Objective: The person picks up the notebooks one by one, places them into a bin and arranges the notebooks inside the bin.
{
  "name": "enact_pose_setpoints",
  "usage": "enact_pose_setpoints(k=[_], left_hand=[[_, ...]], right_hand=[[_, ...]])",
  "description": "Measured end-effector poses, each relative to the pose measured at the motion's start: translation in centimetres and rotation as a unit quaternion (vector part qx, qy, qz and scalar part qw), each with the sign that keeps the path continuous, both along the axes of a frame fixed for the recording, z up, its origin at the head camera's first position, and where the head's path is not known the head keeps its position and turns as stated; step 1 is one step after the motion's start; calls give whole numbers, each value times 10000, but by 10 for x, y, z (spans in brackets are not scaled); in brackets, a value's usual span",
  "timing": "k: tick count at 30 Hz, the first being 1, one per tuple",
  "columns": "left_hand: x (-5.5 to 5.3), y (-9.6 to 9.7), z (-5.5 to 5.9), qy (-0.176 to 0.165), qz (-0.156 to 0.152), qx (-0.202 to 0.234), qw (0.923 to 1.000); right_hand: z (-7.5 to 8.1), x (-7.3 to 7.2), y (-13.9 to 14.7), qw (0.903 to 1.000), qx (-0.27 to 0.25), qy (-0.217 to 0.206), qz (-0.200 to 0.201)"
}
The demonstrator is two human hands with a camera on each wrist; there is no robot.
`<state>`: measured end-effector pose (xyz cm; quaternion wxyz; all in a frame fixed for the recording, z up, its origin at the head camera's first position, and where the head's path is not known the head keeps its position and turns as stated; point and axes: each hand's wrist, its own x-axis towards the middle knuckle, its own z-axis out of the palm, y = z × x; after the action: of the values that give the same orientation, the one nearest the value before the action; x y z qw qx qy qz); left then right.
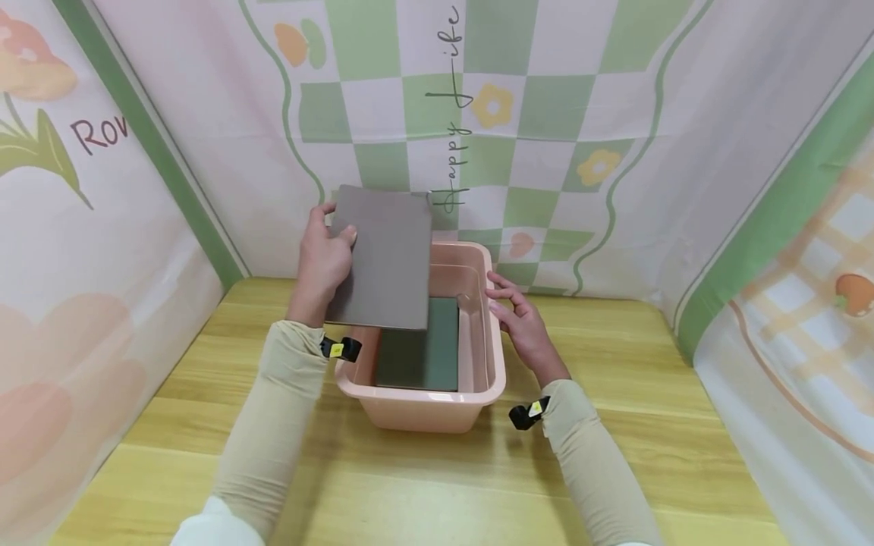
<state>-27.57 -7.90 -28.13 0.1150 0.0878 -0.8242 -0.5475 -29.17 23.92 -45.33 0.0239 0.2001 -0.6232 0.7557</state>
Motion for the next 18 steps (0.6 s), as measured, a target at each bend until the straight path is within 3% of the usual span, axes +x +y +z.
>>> enact_pose_setpoints(k=[7, 18], left_hand=[[-9, 9, -3, 99, 102, 105, 9998], [-19, 26, -15, 7, -14, 85, 10000]], right_hand=[[-1, -2, 1, 10000, 14, 22, 7], [3, 3, 0, 9999, 77, -83, -71]])
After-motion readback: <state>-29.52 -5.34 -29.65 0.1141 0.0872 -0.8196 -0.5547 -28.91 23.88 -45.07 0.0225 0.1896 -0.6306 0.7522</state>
